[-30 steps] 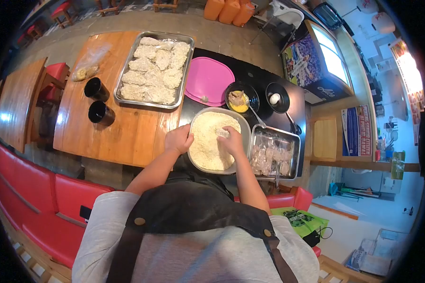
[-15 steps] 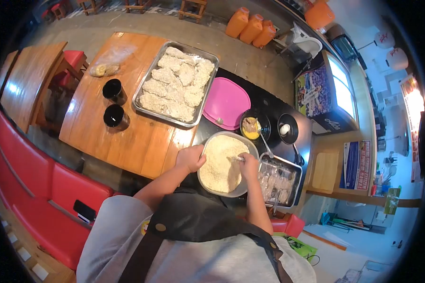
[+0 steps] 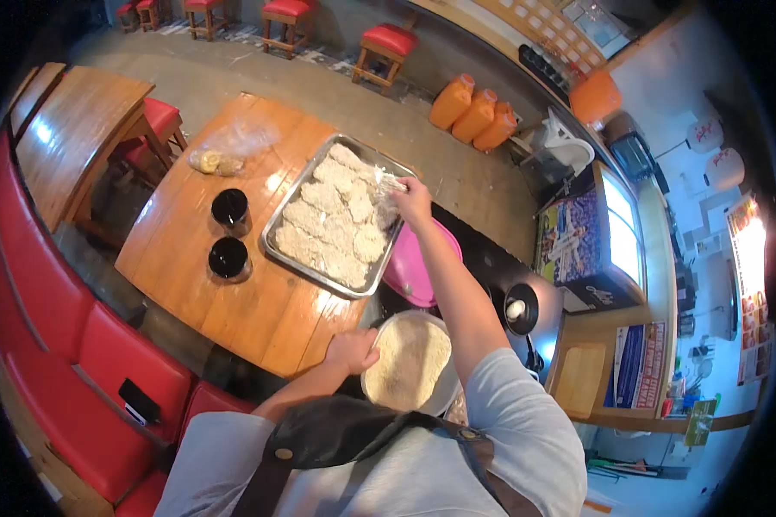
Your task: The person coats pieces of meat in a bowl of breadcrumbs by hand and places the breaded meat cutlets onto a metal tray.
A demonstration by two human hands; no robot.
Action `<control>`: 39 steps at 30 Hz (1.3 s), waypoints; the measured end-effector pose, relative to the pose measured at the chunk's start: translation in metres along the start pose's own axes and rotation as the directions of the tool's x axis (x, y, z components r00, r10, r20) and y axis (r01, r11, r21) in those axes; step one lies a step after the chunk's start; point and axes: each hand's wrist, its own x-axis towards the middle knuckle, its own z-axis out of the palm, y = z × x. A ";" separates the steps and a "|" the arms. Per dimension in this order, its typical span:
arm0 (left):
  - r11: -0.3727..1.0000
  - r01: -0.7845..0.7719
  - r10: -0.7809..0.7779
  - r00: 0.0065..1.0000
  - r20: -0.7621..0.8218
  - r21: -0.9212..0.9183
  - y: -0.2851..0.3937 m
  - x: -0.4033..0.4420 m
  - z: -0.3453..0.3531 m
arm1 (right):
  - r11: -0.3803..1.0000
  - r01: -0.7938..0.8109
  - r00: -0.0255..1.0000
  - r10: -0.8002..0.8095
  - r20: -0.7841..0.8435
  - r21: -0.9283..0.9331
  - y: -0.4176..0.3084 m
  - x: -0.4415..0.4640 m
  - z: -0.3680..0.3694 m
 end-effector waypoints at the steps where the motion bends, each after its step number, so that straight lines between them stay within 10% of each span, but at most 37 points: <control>1: 1.000 0.002 -0.002 1.000 -0.009 0.008 0.001 0.001 -0.002 | 0.995 -0.090 0.995 0.088 0.034 0.043 0.007 0.018 0.018; 9: 1.000 -0.002 0.001 0.999 0.040 0.004 -0.001 -0.001 -0.002 | 0.921 -0.388 0.902 0.369 0.224 0.047 0.001 0.045 0.050; 12: 1.000 -0.004 0.004 0.999 0.038 0.004 0.001 0.000 -0.004 | 0.925 0.137 0.982 -0.079 0.173 -0.355 -0.009 0.045 0.035; 15: 1.000 -0.008 0.009 1.000 0.007 -0.019 0.000 0.000 -0.002 | 0.885 0.219 0.959 -0.118 0.258 -0.411 -0.024 0.046 0.025; 22: 0.999 -0.024 0.023 0.999 -0.047 -0.023 0.000 -0.001 -0.002 | 0.884 0.273 0.920 -0.123 0.372 -0.380 -0.017 0.044 0.035; 27: 1.000 -0.014 0.014 0.999 -0.039 -0.009 0.002 -0.001 -0.002 | 0.913 0.345 0.938 -0.323 0.129 -0.218 -0.018 0.042 0.025; 35: 0.999 0.007 -0.008 1.000 0.013 0.034 0.003 0.000 0.000 | 0.956 0.029 1.000 -0.030 0.001 -0.291 -0.018 -0.022 -0.046; 39: 0.999 0.014 -0.015 1.000 0.019 0.040 0.004 0.001 -0.003 | 0.939 0.252 0.953 -0.198 0.228 -0.235 -0.022 -0.036 -0.035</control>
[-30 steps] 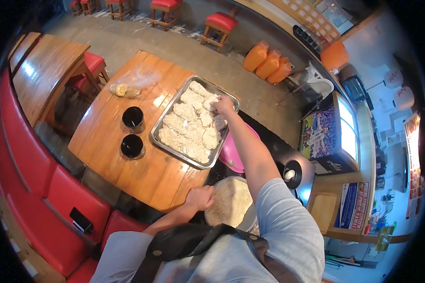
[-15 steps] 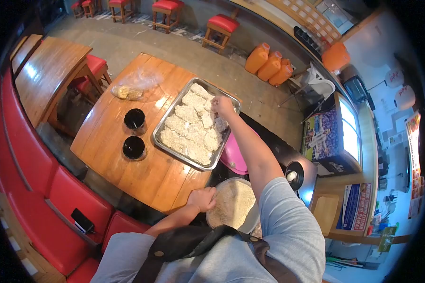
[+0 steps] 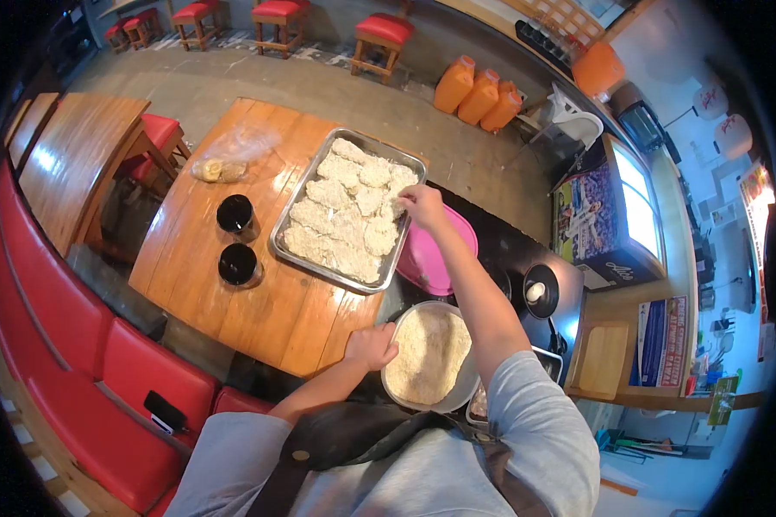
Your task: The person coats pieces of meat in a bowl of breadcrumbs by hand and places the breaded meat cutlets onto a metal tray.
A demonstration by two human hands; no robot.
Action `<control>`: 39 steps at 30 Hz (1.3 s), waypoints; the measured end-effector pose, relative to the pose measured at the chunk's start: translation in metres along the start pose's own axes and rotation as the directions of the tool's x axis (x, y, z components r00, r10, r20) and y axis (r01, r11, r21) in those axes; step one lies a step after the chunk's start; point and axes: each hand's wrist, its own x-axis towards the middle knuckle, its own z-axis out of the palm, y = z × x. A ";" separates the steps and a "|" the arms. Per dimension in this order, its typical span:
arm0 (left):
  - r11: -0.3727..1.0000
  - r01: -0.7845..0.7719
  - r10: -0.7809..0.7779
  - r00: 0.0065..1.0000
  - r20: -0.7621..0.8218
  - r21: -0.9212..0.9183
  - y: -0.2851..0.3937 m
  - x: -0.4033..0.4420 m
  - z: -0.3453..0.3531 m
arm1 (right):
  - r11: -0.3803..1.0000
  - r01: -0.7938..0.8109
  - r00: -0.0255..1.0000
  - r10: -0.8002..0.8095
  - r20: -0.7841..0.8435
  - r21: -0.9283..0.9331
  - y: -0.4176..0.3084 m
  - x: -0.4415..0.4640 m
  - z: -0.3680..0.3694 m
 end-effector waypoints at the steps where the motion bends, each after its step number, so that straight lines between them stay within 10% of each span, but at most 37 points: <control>1: 1.000 -0.001 0.001 1.000 -0.009 -0.007 0.000 0.000 0.001 | 0.996 0.074 0.997 -0.075 -0.005 -0.043 -0.003 0.002 0.009; 21: 0.999 0.020 -0.019 1.000 0.023 -0.036 0.003 0.000 -0.005 | 0.979 0.201 0.962 -0.204 0.182 0.037 -0.013 0.024 0.057; 31: 0.999 0.005 -0.005 1.000 0.011 -0.035 0.002 0.000 -0.004 | 0.948 0.214 0.973 -0.228 -0.032 -0.236 -0.007 0.049 0.044; 33: 1.000 0.003 -0.002 1.000 0.005 -0.030 0.001 0.000 -0.003 | 0.936 0.108 0.968 -0.023 0.250 -0.335 -0.011 0.049 0.040; 39: 1.000 -0.002 0.002 1.000 0.000 -0.018 0.001 0.000 -0.001 | 0.951 0.026 0.979 0.038 0.199 -0.307 -0.014 0.037 0.036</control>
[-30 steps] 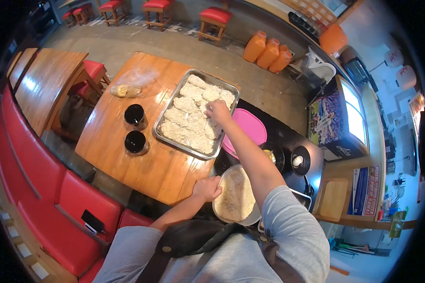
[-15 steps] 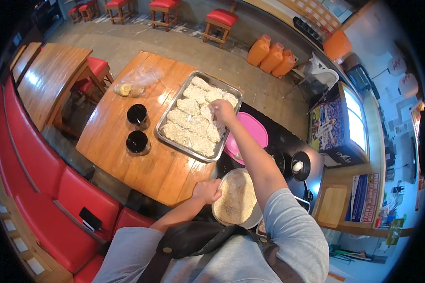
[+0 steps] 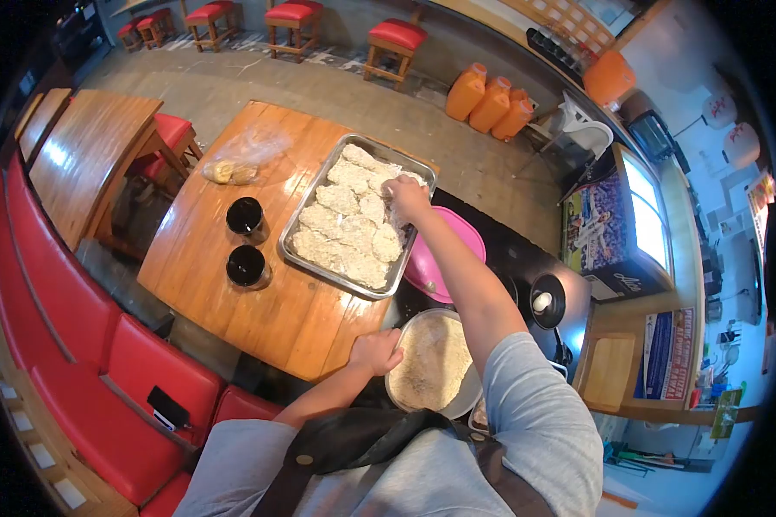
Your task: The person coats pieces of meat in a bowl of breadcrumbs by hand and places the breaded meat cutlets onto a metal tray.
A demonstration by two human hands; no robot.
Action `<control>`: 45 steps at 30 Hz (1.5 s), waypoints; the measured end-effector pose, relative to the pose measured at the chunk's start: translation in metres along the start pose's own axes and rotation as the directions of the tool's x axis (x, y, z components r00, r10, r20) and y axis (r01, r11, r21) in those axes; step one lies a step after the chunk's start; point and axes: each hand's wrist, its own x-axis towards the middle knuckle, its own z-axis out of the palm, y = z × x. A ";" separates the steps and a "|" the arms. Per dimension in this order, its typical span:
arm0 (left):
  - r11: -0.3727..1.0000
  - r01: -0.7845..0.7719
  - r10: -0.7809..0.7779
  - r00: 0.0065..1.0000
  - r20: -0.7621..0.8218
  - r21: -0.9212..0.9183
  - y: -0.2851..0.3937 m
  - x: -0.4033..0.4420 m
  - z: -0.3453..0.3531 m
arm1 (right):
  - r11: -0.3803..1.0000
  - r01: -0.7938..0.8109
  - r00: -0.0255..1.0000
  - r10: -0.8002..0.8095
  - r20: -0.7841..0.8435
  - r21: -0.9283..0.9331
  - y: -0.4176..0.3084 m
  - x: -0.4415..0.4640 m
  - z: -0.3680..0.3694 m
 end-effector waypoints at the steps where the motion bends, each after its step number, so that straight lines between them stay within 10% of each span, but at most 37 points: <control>1: 1.000 0.002 -0.002 1.000 -0.004 0.002 0.000 0.000 0.000 | 1.000 -0.001 1.000 0.001 -0.001 -0.001 0.003 0.001 0.001; 45: 1.000 -0.005 0.005 0.998 -0.057 -0.012 -0.002 0.000 0.002 | 0.832 0.499 0.866 -0.480 -0.136 0.242 -0.069 -0.059 0.028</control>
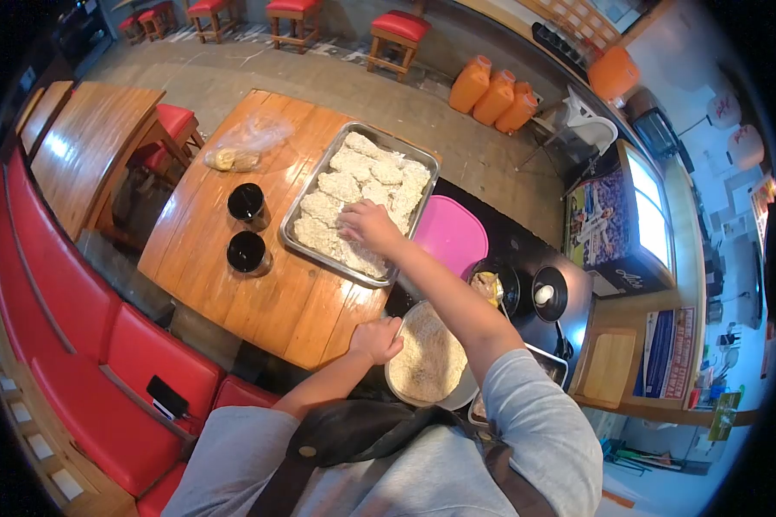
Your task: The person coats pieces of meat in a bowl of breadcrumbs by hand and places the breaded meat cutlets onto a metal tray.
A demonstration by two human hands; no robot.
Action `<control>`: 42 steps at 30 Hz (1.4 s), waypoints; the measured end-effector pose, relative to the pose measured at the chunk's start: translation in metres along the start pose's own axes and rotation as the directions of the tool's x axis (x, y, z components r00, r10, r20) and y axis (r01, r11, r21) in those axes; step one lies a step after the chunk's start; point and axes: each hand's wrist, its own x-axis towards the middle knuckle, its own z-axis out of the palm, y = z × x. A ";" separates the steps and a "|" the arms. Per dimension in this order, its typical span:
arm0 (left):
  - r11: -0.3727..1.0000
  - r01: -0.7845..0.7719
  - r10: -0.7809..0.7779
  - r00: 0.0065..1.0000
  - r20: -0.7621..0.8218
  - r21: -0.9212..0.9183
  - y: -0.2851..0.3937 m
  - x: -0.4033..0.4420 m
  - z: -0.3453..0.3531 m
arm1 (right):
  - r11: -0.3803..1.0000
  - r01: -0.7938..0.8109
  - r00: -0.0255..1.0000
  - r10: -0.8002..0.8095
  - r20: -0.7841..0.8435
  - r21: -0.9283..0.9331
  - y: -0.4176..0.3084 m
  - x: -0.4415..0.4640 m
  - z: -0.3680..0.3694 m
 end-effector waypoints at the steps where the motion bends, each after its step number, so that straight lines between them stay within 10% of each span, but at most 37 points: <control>1: 1.000 -0.007 0.007 1.000 -0.006 0.004 0.000 0.000 0.000 | 1.000 0.001 1.000 -0.001 -0.031 -0.025 -0.004 0.003 0.005; 8: 0.998 0.016 -0.021 0.998 0.066 0.067 0.002 -0.001 -0.003 | 0.986 -0.099 0.992 0.109 0.070 -0.133 -0.016 0.019 0.017; 11: 0.998 0.003 -0.004 1.000 0.026 0.056 0.000 -0.001 0.002 | 0.953 -0.265 0.955 0.239 -0.175 -0.149 -0.010 0.006 0.001; 18: 0.999 0.007 -0.009 0.999 0.050 0.041 0.001 0.000 0.000 | 0.981 -0.170 0.982 0.176 0.065 -0.090 -0.019 -0.050 0.001; 30: 0.998 -0.004 -0.001 0.997 0.072 0.062 -0.001 0.001 0.001 | 0.989 -0.136 0.966 0.147 -0.211 0.063 -0.003 -0.058 0.006; 33: 0.999 -0.002 0.000 0.999 0.044 0.049 0.000 0.000 0.001 | 0.880 -0.461 0.847 0.476 -0.238 0.119 -0.023 -0.056 -0.031; 42: 0.999 -0.029 0.029 0.999 -0.017 0.016 0.001 0.000 0.003 | 0.962 -0.264 0.950 0.248 -0.188 -0.066 -0.009 -0.033 0.004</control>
